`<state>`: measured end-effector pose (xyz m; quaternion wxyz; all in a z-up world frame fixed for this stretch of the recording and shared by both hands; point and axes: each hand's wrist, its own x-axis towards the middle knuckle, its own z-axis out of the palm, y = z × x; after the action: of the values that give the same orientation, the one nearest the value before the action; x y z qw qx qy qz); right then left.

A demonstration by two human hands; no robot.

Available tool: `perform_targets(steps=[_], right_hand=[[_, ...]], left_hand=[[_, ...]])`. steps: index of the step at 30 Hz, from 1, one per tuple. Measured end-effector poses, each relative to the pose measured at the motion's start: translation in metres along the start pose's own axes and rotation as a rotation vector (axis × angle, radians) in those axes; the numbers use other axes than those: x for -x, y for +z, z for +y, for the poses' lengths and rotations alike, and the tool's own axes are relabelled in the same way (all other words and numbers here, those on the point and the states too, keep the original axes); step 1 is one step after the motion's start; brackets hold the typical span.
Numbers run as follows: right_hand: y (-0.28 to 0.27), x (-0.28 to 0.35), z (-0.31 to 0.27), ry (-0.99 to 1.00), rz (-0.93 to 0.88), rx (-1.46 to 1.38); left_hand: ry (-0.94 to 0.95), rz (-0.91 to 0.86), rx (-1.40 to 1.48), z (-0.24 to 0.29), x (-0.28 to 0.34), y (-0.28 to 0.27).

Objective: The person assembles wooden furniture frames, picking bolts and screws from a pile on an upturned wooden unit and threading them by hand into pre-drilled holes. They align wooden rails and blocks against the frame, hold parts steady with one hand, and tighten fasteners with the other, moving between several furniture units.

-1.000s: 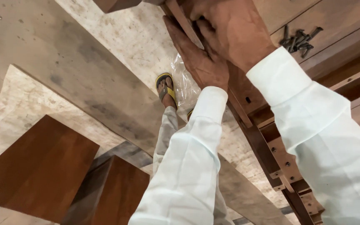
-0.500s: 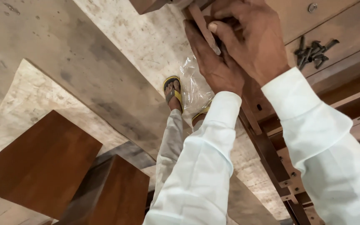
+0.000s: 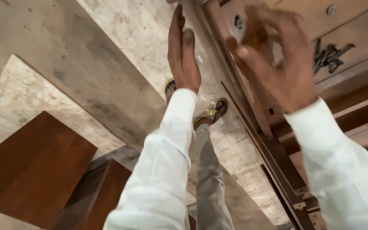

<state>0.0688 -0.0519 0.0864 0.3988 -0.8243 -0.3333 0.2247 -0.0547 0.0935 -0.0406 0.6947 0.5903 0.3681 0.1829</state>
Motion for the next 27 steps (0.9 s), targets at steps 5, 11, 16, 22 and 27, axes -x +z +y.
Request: perform_targets(steps=[5,11,16,22,27], right_hand=[[-0.034,0.077,-0.003,0.015,-0.139,0.217],[-0.069,0.132,-0.080,0.276,0.050,-0.002],[-0.056,0.239,-0.147,0.575,0.455,-0.079],[0.044,0.332,-0.145,0.687,0.542,-0.364],[0.115,0.291,-0.082,1.131,0.711,-0.938]], left_hand=[[0.061,0.056,-0.023,-0.030,-0.029,0.011],[-0.002,-0.006,0.095,-0.051,-0.020,0.008],[0.000,0.105,0.009,-0.094,-0.034,-0.025],[0.289,0.176,-0.147,-0.110,-0.070,-0.055],[-0.076,-0.067,0.329,-0.038,-0.021,-0.009]])
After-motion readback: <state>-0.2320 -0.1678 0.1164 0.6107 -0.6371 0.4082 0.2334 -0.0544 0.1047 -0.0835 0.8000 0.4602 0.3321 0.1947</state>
